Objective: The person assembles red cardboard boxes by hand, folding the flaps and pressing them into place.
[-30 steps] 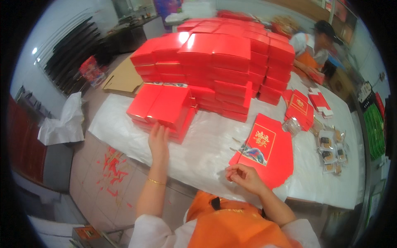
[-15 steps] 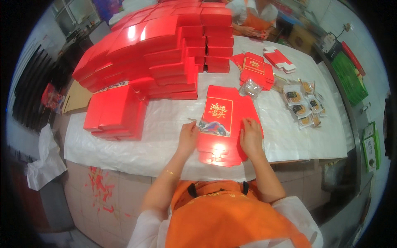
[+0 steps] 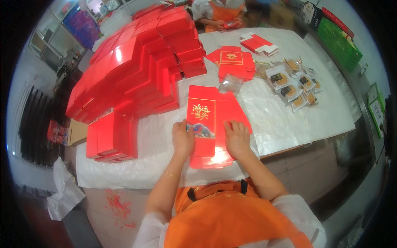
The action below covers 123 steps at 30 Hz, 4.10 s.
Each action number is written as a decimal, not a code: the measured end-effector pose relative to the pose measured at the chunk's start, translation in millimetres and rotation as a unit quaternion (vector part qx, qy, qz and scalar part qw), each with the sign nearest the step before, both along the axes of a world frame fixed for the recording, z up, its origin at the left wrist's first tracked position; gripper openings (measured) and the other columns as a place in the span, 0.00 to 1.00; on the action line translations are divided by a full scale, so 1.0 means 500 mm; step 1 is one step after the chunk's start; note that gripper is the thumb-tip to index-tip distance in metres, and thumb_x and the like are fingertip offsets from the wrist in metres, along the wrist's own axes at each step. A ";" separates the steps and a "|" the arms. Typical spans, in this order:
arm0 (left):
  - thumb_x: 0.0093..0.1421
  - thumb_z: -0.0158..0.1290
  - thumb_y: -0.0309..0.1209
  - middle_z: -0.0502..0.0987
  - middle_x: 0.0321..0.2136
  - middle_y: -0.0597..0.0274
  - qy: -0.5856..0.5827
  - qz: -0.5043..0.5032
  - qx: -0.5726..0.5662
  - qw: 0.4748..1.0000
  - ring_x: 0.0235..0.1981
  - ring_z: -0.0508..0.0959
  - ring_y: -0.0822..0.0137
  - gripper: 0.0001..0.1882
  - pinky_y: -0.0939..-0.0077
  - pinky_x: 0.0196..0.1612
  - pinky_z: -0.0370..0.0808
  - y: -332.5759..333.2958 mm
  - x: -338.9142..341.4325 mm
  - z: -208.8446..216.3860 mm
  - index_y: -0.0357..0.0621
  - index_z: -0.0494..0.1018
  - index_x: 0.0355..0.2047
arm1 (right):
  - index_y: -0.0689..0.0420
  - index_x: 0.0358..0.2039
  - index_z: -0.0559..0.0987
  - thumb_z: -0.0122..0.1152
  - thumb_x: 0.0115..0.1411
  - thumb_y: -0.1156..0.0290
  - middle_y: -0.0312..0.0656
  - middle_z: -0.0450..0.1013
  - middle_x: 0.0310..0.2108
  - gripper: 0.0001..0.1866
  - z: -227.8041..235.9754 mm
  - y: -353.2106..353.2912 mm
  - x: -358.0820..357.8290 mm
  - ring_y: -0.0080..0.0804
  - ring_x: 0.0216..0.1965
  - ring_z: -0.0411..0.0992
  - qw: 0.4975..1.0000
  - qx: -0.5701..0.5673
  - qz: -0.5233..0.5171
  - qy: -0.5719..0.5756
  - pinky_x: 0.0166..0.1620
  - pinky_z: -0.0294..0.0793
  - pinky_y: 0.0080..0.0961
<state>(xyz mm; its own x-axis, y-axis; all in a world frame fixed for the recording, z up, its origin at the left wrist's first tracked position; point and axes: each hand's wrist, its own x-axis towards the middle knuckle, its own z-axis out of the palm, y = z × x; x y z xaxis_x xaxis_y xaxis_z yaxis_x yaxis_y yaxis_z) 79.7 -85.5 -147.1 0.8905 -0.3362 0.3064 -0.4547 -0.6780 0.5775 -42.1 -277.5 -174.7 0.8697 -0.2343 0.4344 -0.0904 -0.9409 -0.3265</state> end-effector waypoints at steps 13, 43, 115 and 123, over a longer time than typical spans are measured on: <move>0.66 0.46 0.19 0.78 0.46 0.59 0.411 -0.178 -0.325 0.833 0.46 0.77 0.72 0.22 0.77 0.51 0.74 0.101 0.012 0.158 0.31 0.68 0.61 | 0.60 0.58 0.74 0.50 0.62 0.82 0.52 0.71 0.54 0.22 0.110 -0.083 -0.027 0.48 0.55 0.71 0.925 0.323 0.069 -0.186 0.54 0.73 0.34; 0.51 0.66 0.26 0.72 0.54 0.58 0.377 -0.269 -0.172 0.869 0.56 0.71 0.67 0.41 0.70 0.61 0.67 0.242 -0.116 0.148 0.38 0.63 0.66 | 0.56 0.36 0.82 0.62 0.49 0.68 0.38 0.76 0.43 0.13 0.276 0.014 -0.110 0.34 0.56 0.70 0.906 -0.060 0.416 -0.057 0.67 0.63 0.49; 0.66 0.54 0.35 0.71 0.48 0.57 0.195 0.018 -0.455 0.869 0.48 0.73 0.69 0.27 0.72 0.53 0.72 0.156 -0.188 0.071 0.32 0.58 0.58 | 0.68 0.63 0.65 0.63 0.64 0.65 0.57 0.74 0.53 0.32 0.261 0.204 -0.067 0.46 0.56 0.73 0.921 0.322 0.216 -0.038 0.57 0.71 0.37; 0.61 0.54 0.23 0.68 0.57 0.49 0.264 -0.037 -0.376 0.887 0.58 0.71 0.61 0.38 0.66 0.60 0.69 0.131 -0.237 0.105 0.32 0.48 0.67 | 0.69 0.65 0.62 0.58 0.67 0.59 0.57 0.71 0.56 0.34 0.226 0.149 -0.028 0.46 0.59 0.70 0.830 0.536 0.153 0.011 0.61 0.67 0.36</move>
<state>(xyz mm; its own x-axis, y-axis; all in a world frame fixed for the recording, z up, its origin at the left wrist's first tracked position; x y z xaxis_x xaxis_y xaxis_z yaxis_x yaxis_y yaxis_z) -38.5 -20.1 -94.6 0.9608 -0.2768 0.0150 -0.0125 0.0106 0.9999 -56.3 -203.1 -61.9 0.9648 -0.2419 0.1028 0.0829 -0.0910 -0.9924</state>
